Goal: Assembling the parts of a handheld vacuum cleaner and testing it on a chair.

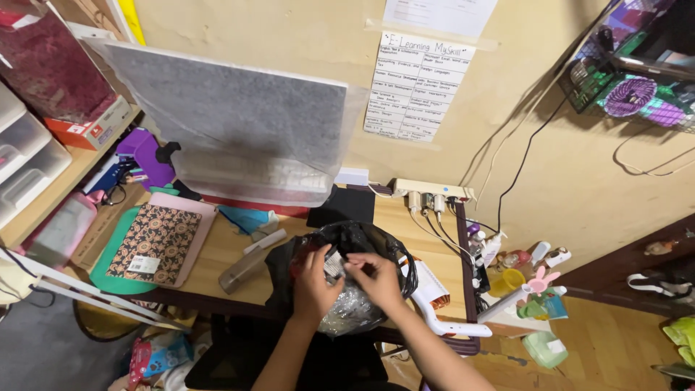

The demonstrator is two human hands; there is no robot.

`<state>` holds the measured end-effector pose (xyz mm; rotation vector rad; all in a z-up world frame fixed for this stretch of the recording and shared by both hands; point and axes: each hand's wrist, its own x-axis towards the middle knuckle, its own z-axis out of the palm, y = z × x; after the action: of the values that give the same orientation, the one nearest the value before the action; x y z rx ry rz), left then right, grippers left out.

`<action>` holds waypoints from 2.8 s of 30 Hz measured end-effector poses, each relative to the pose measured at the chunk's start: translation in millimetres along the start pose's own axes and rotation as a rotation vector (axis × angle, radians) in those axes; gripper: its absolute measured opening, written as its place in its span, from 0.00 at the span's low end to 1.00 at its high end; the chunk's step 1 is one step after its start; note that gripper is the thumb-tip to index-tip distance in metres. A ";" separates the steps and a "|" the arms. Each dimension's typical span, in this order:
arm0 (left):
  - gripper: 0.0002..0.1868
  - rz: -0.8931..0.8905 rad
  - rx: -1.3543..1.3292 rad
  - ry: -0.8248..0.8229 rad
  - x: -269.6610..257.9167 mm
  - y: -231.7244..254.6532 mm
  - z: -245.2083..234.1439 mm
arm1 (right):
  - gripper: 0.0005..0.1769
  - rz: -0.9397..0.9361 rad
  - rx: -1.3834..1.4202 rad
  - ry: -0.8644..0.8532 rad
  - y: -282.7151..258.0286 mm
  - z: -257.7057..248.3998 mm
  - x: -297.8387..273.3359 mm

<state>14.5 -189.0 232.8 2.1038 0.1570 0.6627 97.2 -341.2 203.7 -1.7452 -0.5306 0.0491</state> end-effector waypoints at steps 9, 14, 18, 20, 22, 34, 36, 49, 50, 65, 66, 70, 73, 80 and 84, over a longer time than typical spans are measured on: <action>0.36 0.050 0.049 0.082 -10.3 -3.1 15.4 | 0.03 0.225 -0.018 0.227 50.9 21.7 6.7; 0.37 -0.332 -0.460 -0.008 0.8 -46.8 11.5 | 0.12 0.150 -0.353 0.001 31.4 -15.1 3.0; 0.37 -0.626 -1.121 -0.151 1.4 -95.3 13.6 | 0.05 -0.315 -0.548 -0.109 34.3 -25.3 0.0; 0.39 -0.565 -1.218 -0.177 5.1 -87.9 10.9 | 0.08 -0.019 -0.580 -0.134 -3.1 -20.7 5.3; 0.40 -0.507 -1.313 -0.210 4.8 -89.0 14.4 | 0.15 0.284 -0.601 -0.159 -2.1 -14.0 6.8; 0.27 -0.603 -1.334 -0.201 -11.9 -92.8 48.3 | 0.21 -0.034 -0.267 0.143 -14.0 2.3 9.8; 0.26 -0.672 -1.236 -0.098 -11.6 -97.0 46.5 | 0.24 -0.208 -0.526 0.055 -26.6 -10.3 5.5; 0.35 0.110 0.018 -0.027 -5.7 5.8 1.1 | 0.19 -0.034 -0.032 0.009 -21.1 5.6 2.8; 0.35 0.151 -0.001 -0.031 -4.9 8.7 0.6 | 0.16 0.001 -0.009 -0.052 -4.6 6.0 4.0; 0.36 0.135 0.176 -0.071 -4.9 4.7 -6.8 | 0.18 0.117 -0.162 -0.251 7.9 0.1 11.7; 0.38 0.147 0.246 -0.063 -6.4 0.6 -8.7 | 0.14 0.087 -0.253 -0.331 16.2 -5.2 14.1; 0.37 0.174 0.235 0.112 -5.7 -5.9 -42.4 | 0.13 0.020 -0.657 -0.211 -23.4 2.3 15.3; 0.37 0.190 0.193 0.325 6.0 3.1 -64.7 | 0.09 -0.170 -0.581 -0.077 -39.1 33.0 26.7; 0.35 0.099 0.088 0.361 14.4 4.6 -89.5 | 0.21 -0.281 -1.002 -0.654 -44.5 61.8 30.4; 0.36 0.140 -0.017 0.197 15.5 -3.6 -95.7 | 0.25 0.173 -0.807 -0.735 -50.4 7.0 30.6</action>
<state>-20.9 -111.8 279.6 2.0442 0.1131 0.9521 106.1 -316.0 256.7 -2.5581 -1.0217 0.7018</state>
